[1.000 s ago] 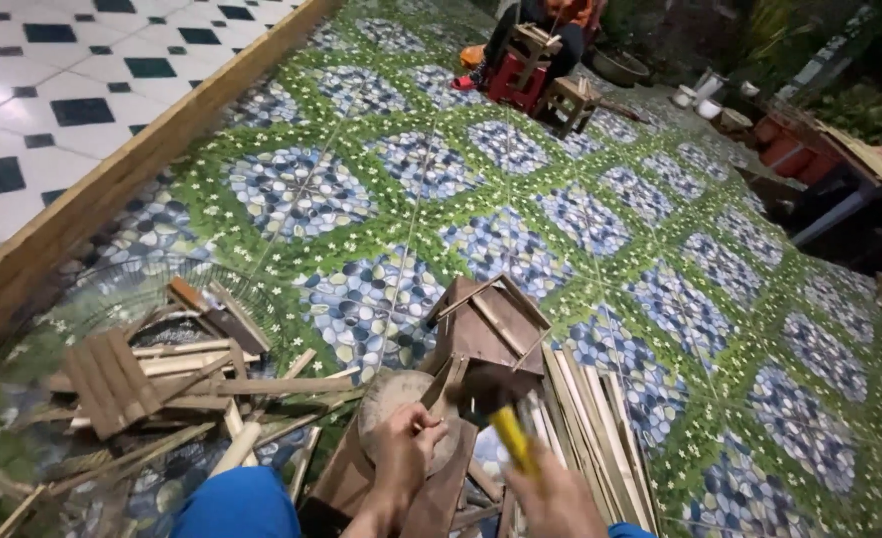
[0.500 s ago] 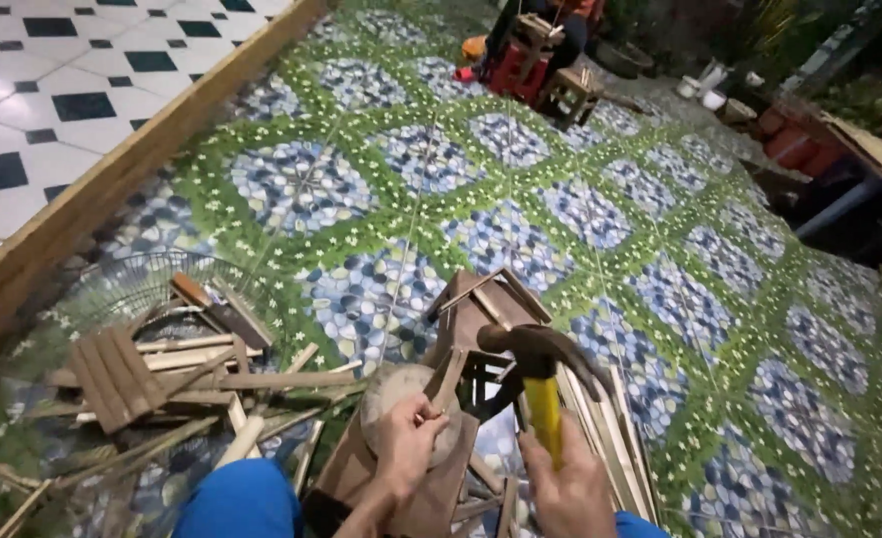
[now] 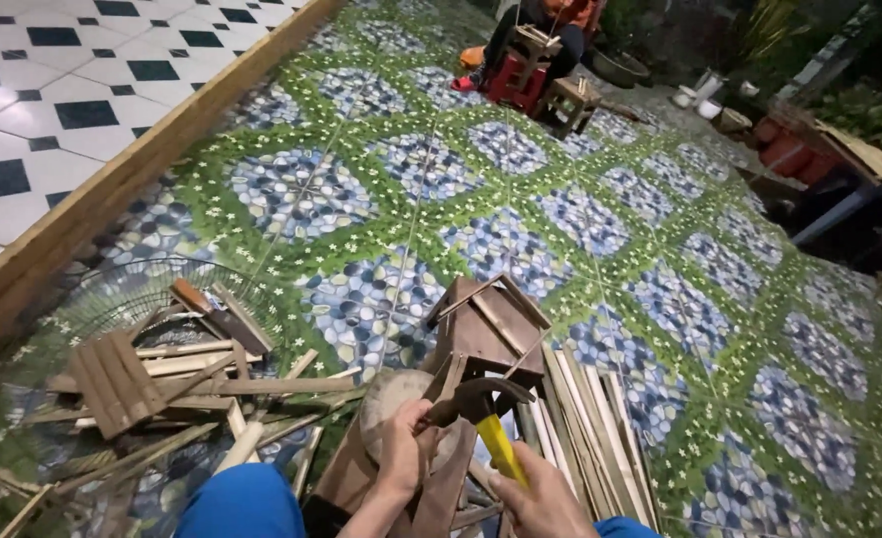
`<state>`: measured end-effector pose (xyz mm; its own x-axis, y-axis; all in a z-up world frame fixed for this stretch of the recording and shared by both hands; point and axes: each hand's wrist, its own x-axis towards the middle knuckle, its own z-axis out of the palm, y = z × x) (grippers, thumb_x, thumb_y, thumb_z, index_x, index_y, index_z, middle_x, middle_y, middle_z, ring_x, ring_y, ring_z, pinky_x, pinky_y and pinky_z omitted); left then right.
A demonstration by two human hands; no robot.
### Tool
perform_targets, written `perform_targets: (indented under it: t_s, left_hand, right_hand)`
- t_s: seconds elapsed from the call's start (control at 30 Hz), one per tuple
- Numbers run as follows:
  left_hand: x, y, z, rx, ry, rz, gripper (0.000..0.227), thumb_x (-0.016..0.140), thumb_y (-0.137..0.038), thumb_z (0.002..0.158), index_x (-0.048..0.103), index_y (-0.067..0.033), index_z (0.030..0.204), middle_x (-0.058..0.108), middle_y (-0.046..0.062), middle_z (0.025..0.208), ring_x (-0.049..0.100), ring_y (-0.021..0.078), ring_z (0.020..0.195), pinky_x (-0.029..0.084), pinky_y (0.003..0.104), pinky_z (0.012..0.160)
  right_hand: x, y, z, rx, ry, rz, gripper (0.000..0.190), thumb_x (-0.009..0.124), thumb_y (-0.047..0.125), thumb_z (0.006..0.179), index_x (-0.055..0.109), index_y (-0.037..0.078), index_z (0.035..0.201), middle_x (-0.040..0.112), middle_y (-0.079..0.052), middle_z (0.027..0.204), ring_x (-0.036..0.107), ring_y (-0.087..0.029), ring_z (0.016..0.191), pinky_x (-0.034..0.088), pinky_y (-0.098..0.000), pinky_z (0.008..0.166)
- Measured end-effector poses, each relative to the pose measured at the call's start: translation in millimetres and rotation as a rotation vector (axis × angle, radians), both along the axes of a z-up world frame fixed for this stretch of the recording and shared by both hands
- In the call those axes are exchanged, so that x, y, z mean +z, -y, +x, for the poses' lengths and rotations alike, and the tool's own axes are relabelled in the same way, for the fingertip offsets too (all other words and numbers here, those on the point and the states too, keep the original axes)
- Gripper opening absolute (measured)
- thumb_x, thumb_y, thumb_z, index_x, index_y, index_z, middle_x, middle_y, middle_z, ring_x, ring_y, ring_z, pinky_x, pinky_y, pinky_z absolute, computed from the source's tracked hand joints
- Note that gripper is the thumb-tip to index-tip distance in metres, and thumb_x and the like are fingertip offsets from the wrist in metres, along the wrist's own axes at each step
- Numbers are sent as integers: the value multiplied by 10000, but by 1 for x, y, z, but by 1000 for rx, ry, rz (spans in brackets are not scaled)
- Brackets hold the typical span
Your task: The person assembles a small wooden structure by hammering nails into wooden pieces. They repeatedly pick up wooden slats, position them on a work surface, and drive nails with a hammer. The person occasionally adjusts the pieces and continues hammering to secure the frame.
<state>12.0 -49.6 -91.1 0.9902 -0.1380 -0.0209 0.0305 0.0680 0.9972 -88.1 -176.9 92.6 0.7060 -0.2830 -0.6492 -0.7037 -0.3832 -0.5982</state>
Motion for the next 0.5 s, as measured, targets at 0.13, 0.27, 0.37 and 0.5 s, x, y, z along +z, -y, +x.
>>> perform_targets:
  t_s: [0.13,0.27,0.37,0.5]
  left_hand:
    - [-6,5,3,33,30,-73,307,788,123,742,613,-109,642,648,21,750,625,117,725,502,240,607]
    - [15,-1,1,54,96,108,287,854,33,717,655,-133,594,677,-24,692,606,72,691,491,227,610]
    - [5,5,3,63,48,93,283,860,38,738,676,-137,613,700,-18,745,615,72,690,485,198,578]
    - [-13,8,4,-36,79,124,182,749,-101,897,686,-123,727,691,12,758,521,105,609,455,196,532]
  right_hand:
    - [11,-7,-8,-46,38,-198,447,622,309,982,597,216,1418,703,-44,1255,669,-205,1158,492,-401,1054]
    - [5,-2,-19,-55,269,-337,501,609,331,951,541,186,1425,826,-95,1109,831,-230,964,698,-357,941]
    - [-6,-10,-19,-79,220,-422,521,614,388,947,515,223,1431,764,-88,1150,791,-228,1002,642,-406,1007]
    - [-8,-17,-8,-222,135,95,323,488,6,1035,561,-10,1349,432,-234,1578,567,-358,1451,442,-475,1240]
